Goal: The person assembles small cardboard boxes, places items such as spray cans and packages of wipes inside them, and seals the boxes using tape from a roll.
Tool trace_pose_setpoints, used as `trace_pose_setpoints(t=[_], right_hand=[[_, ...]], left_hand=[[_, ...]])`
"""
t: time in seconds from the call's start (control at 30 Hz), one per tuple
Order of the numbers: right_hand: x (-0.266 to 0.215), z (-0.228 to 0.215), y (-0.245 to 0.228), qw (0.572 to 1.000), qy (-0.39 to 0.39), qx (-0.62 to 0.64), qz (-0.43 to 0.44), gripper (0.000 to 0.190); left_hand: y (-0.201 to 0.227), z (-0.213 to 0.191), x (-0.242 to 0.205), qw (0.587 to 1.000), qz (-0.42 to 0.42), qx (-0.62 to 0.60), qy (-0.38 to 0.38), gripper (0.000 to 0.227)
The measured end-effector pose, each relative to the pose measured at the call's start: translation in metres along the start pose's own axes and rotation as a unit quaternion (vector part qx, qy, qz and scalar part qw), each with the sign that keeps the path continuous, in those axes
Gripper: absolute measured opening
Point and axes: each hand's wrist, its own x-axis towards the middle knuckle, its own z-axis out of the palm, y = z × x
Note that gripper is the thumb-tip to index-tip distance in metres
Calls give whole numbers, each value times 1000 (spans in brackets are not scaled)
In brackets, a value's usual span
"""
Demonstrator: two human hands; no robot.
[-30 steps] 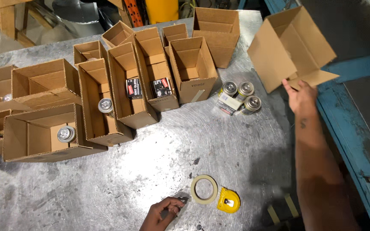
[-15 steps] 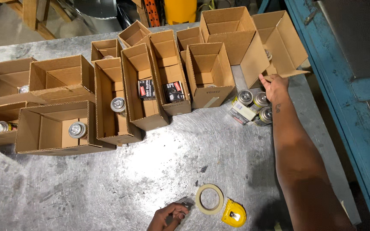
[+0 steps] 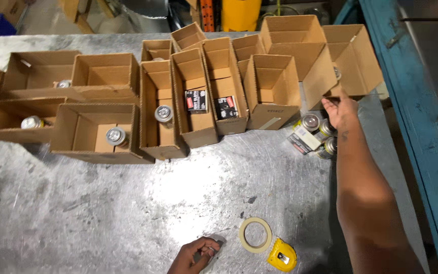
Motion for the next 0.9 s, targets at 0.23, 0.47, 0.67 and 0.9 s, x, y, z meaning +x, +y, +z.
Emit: trace_pose_setpoints(t=[0.23, 0.47, 0.67, 0.9], right_hand=[[-188, 43, 17, 958, 125, -80, -244, 41], [-484, 44, 173, 921, -59, -175, -343, 43], [-655, -21, 373, 945, -131, -281, -101, 23], [-795, 59, 430, 907, -200, -353, 113, 37]], left_hand=[[-7, -40, -45, 999, -1, -6, 49, 29], [-37, -114, -94, 975, 75, -30, 205, 41], [-113, -231, -127, 921, 139, 67, 358, 30], [-181, -462, -148, 799, 233, 225, 507, 32]])
